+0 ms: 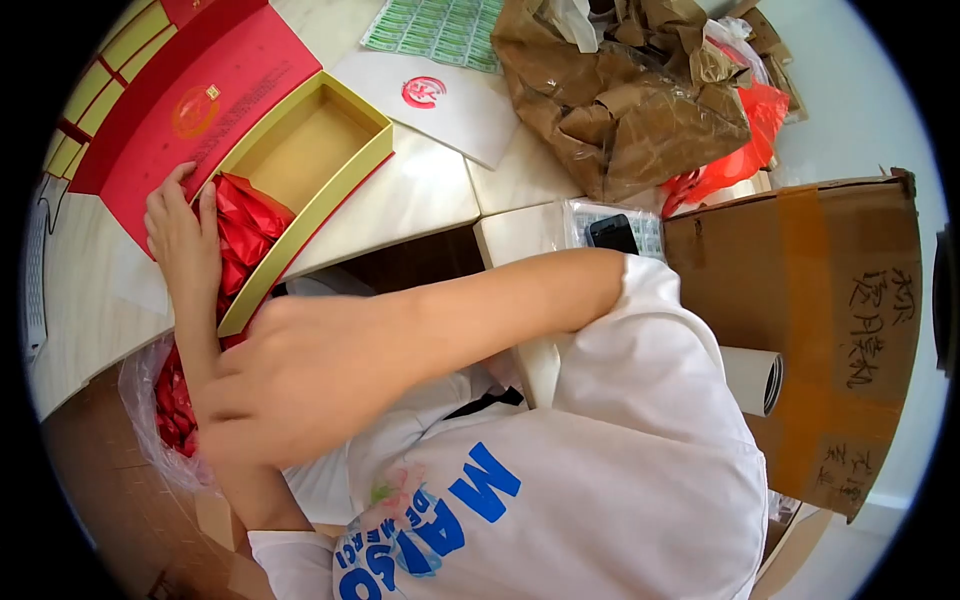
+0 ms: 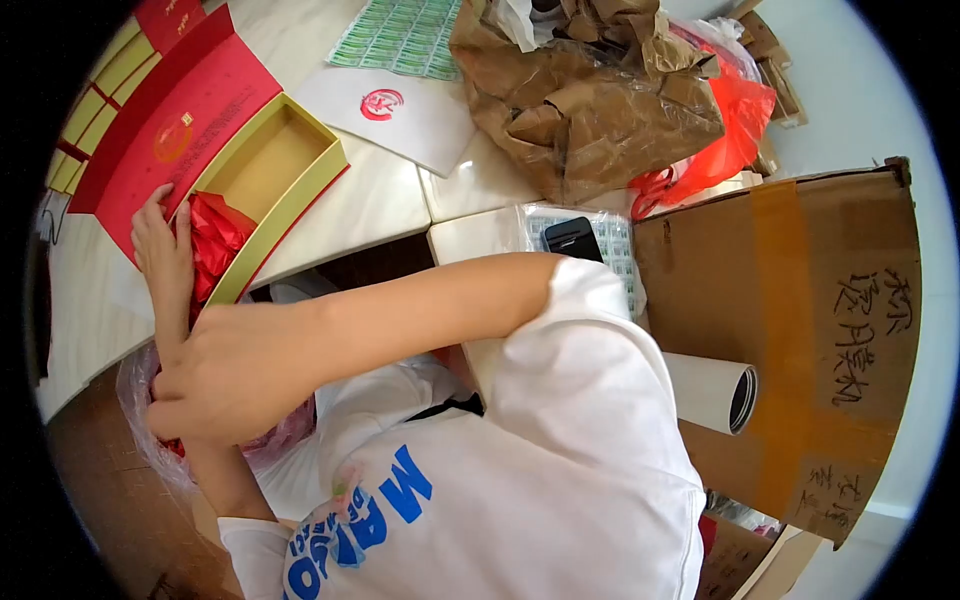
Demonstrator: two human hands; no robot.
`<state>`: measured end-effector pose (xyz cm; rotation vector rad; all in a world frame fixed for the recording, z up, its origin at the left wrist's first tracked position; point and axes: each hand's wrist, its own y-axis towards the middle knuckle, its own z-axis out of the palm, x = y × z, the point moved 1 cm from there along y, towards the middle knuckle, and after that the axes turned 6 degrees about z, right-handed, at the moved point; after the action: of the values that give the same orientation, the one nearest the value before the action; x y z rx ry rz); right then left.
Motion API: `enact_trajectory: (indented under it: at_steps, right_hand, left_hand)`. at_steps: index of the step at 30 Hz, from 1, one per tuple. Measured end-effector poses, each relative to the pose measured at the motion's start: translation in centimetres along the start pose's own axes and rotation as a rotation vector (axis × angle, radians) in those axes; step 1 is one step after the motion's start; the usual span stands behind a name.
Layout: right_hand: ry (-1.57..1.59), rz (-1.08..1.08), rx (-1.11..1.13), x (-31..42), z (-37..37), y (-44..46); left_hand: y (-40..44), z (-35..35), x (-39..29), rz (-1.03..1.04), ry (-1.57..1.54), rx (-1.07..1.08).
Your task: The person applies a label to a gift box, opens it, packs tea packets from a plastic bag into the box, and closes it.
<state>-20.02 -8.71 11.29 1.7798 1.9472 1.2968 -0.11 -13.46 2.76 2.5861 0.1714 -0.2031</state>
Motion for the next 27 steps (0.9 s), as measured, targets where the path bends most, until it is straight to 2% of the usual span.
enact_trajectory:
  at_steps: [3, 5, 9, 11, 21, 27]
  right_hand:
    - [0.028, -0.019, -0.024, -0.3, -2.0, -2.4]
    - [0.149, -0.046, -0.12, -0.3, -2.8, -3.0]
    - [0.085, -0.06, -0.133, 0.0, -4.3, -3.0]
    - [0.133, -0.092, -0.259, 0.0, -4.6, -2.8]
    - [0.098, -0.216, -0.237, 2.0, -4.5, -1.4]
    - [0.104, -0.2, -0.275, 2.0, -3.6, -1.4]
  left_hand:
    - [-0.1, 0.3, 0.3, 0.037, 0.02, -0.023]
    - [0.0, 0.1, 0.0, 0.03, 0.008, -0.023]
    - [0.1, -0.2, -0.2, -0.004, 0.025, 0.013]
    - [0.2, -0.1, -0.1, 0.004, 0.024, 0.01]
    - [0.1, 0.1, 0.1, 0.04, 0.005, -0.009]
    - [0.1, 0.1, 0.2, 0.015, 0.025, 0.021]
